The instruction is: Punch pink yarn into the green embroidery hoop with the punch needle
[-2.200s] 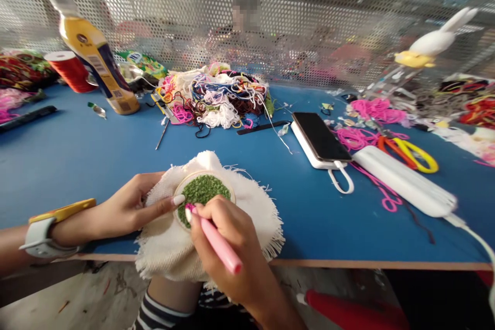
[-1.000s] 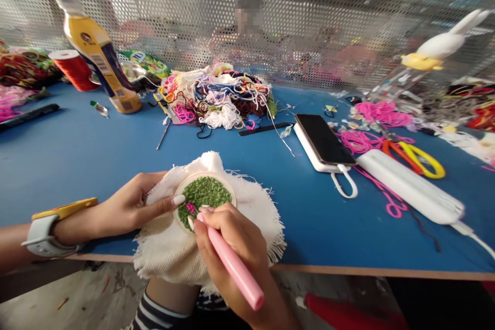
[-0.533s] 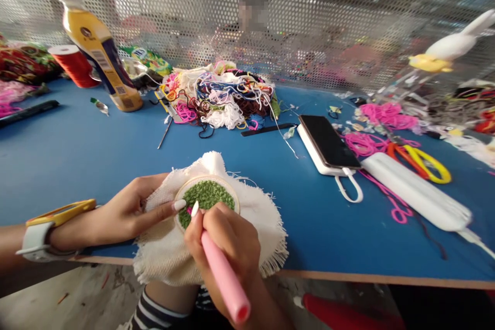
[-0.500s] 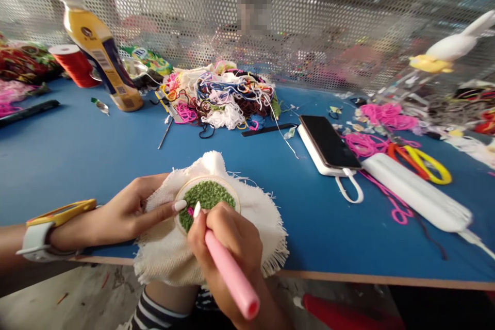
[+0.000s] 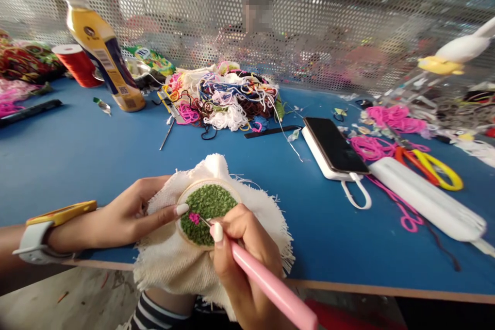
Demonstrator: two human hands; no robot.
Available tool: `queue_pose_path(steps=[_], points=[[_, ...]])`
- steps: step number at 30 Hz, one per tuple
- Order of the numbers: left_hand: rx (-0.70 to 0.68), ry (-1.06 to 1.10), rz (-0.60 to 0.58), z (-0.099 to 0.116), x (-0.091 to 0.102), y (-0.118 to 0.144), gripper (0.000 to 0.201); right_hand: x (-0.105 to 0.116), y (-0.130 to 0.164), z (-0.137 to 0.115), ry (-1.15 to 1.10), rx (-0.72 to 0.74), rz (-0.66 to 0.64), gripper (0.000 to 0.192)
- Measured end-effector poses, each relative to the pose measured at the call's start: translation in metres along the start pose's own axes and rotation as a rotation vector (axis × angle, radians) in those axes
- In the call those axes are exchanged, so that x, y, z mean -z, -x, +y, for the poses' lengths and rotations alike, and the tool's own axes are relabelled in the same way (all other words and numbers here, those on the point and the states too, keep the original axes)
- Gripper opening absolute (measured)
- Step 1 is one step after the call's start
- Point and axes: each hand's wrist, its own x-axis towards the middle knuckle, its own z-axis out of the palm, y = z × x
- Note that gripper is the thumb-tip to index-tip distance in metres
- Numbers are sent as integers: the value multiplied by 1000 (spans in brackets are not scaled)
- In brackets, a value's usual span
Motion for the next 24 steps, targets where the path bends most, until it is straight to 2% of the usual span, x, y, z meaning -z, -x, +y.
queue_pose_path(steps=[4,7,9,12,17,24], points=[[-10,-17,10,0,-1,0,21,4,4,5,11,4,-80,10],[-11,-43,22,-2,-1,1,20,5,8,9,122,123,-158,12],[-7,-52,28,-3,-1,1,20,3,10,10,215,213,-167,22],[-7,-66,42,-3,-1,1,18,-5,11,6,279,297,-137,25],[-11,-87,61,-2,-2,0,16,-11,4,0,312,250,-121,20],[61,-81,47,-3,-3,2,20,-4,-4,9,203,161,-348,23]])
